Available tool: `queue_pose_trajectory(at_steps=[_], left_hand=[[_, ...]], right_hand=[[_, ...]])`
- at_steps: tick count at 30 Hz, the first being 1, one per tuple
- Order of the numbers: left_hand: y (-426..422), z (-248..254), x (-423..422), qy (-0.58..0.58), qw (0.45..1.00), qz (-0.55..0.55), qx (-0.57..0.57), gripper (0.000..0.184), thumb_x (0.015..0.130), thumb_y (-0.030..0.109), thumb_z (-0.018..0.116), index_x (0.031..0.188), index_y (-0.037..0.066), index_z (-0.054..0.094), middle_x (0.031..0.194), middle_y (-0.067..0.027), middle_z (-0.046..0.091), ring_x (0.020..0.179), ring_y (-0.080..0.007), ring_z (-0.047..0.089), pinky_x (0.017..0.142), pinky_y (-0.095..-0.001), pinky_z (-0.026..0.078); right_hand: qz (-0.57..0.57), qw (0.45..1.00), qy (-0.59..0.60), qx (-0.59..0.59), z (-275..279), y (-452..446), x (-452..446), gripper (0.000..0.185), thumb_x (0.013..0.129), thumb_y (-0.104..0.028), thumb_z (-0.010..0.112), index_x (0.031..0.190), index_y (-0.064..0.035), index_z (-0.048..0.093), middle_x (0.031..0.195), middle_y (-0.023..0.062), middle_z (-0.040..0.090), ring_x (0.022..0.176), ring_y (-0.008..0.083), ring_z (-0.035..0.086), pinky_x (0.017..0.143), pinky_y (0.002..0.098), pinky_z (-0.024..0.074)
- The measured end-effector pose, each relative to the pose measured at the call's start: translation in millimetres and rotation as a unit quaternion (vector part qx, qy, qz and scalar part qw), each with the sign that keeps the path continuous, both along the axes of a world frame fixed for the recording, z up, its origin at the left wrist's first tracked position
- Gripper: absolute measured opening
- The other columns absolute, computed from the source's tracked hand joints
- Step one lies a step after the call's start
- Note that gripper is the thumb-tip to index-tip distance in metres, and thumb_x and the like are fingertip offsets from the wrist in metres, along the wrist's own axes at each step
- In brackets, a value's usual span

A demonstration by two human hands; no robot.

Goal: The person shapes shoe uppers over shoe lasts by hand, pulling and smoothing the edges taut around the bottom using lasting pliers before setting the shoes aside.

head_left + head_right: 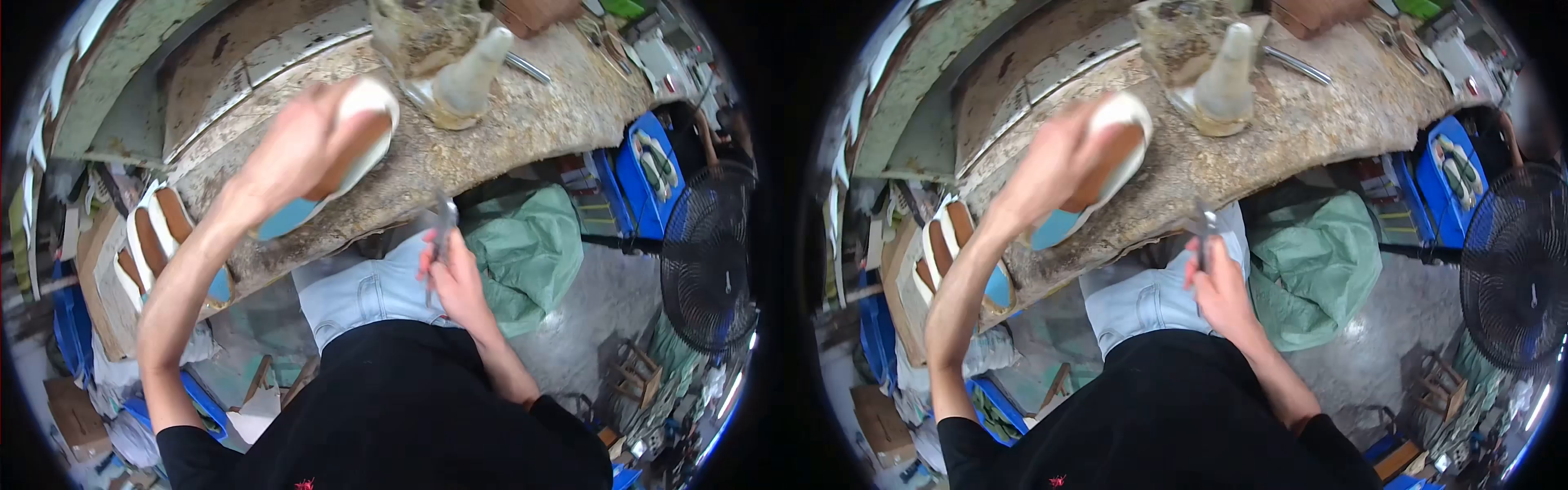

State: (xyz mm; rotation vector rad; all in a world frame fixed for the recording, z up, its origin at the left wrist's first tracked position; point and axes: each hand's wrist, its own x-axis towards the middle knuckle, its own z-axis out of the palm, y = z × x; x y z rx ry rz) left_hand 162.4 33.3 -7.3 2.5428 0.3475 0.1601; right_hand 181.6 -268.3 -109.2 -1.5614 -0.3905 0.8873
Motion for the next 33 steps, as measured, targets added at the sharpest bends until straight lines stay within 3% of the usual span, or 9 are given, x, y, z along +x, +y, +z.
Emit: queue_pose_trajectory(at_steps=[3, 6, 9, 14, 16, 18, 24, 28, 33], left_hand=[[25.8, 28.2, -32.4, -0.296, 0.932, 0.176, -0.114, 0.056, 0.116, 0.045, 0.049, 0.146, 0.0, 0.06, 0.142, -0.0145, 0.066, 0.124, -0.0238, 0.065, 0.103, -0.0368, 0.052], [1.2, 38.0, -86.7, -0.381, 0.807, 0.334, -0.304, 0.077, 0.111, 0.044, 0.06, 0.17, 0.007, 0.026, 0.143, -0.01, 0.06, 0.129, -0.019, 0.059, 0.109, -0.0358, 0.05], [-27.5, -44.6, -143.8, -0.387, 0.872, 0.286, -0.087, 0.111, 0.082, 0.044, 0.095, 0.165, 0.003, 0.033, 0.162, -0.0133, 0.041, 0.139, -0.0264, 0.051, 0.119, -0.043, 0.043], [-78.0, -113.3, -160.3, -0.378, 0.831, 0.364, -0.184, 0.097, 0.083, 0.041, 0.096, 0.149, 0.003, 0.036, 0.15, -0.0169, 0.05, 0.14, -0.0302, 0.05, 0.117, -0.0459, 0.043], [-75.3, -122.1, -160.1, -0.362, 0.873, 0.32, -0.061, 0.098, 0.075, 0.036, 0.102, 0.144, 0.004, 0.04, 0.148, -0.0186, 0.053, 0.139, -0.0328, 0.051, 0.118, -0.0468, 0.042], [-78.9, -110.6, -159.3, -0.247, 0.899, 0.341, 0.118, 0.089, 0.072, 0.027, 0.103, 0.139, 0.002, 0.05, 0.141, -0.0167, 0.057, 0.134, -0.0332, 0.053, 0.117, -0.0448, 0.041], [-51.5, -57.3, -136.9, -0.143, 0.938, 0.309, 0.06, 0.066, 0.083, 0.017, 0.092, 0.138, 0.0, 0.059, 0.131, -0.0191, 0.065, 0.124, -0.0371, 0.061, 0.108, -0.0448, 0.049], [-24.9, -26.1, -114.0, -0.118, 0.975, 0.174, 0.076, 0.063, 0.082, 0.027, 0.091, 0.135, 0.004, 0.067, 0.129, -0.0169, 0.07, 0.119, -0.038, 0.065, 0.104, -0.0455, 0.053], [-20.0, -28.3, -105.2, -0.041, 0.978, 0.163, 0.12, 0.063, 0.076, 0.036, 0.093, 0.127, 0.005, 0.073, 0.119, -0.0109, 0.076, 0.112, -0.0353, 0.07, 0.095, -0.0459, 0.058]], right_hand=[[-0.032, 0.993, 0.11, -0.007, -13.5, -24.1, -2.9, 0.042, 0.092, 0.007, 0.041, 0.131, -0.0042, 0.051, 0.088, 0.0042, 0.061, 0.071, 0.0117, 0.063, 0.055, 0.0232, 0.0442], [-0.015, 0.993, 0.111, -0.033, -17.9, -32.2, 3.9, 0.042, 0.09, 0.007, 0.041, 0.129, -0.0042, 0.051, 0.085, 0.0045, 0.06, 0.067, 0.0112, 0.061, 0.053, 0.023, 0.0416], [0.006, 0.995, 0.093, -0.025, -15.9, -31.2, 11.4, 0.041, 0.088, 0.008, 0.042, 0.127, -0.0035, 0.053, 0.084, 0.0037, 0.059, 0.066, 0.0107, 0.058, 0.058, 0.025, 0.0434], [0.022, 0.992, 0.126, -0.015, 13.4, -9.7, 5.7, 0.042, 0.087, 0.008, 0.045, 0.127, -0.0009, 0.053, 0.084, 0.0038, 0.058, 0.068, 0.0104, 0.056, 0.063, 0.0271, 0.0464], [0.043, 0.989, 0.143, -0.021, 20.7, 0.4, 5.9, 0.043, 0.087, 0.008, 0.046, 0.129, -0.0003, 0.052, 0.085, 0.0032, 0.058, 0.069, 0.0098, 0.054, 0.063, 0.0268, 0.0461], [0.077, 0.986, 0.146, 0.003, 24.0, 11.2, 2.9, 0.045, 0.087, 0.008, 0.045, 0.13, -0.0002, 0.052, 0.085, 0.0026, 0.058, 0.069, 0.0096, 0.054, 0.064, 0.0264, 0.0458], [0.134, 0.99, 0.048, -0.021, 36.8, 35.1, -13.7, 0.043, 0.091, 0.011, 0.042, 0.13, -0.0012, 0.056, 0.086, 0.002, 0.061, 0.071, 0.0087, 0.056, 0.064, 0.0254, 0.0476], [0.165, 0.984, 0.054, 0.029, 30.8, 65.3, -24.4, 0.05, 0.092, 0.01, 0.038, 0.14, 0.0022, 0.05, 0.114, 0.0136, 0.069, 0.105, 0.0217, 0.071, 0.089, 0.0378, 0.0641], [0.133, 0.987, 0.066, 0.064, 21.6, 90.0, -26.0, 0.048, 0.092, 0.008, 0.039, 0.139, 0.0048, 0.049, 0.122, 0.0178, 0.071, 0.115, 0.0268, 0.072, 0.094, 0.043, 0.0636]])
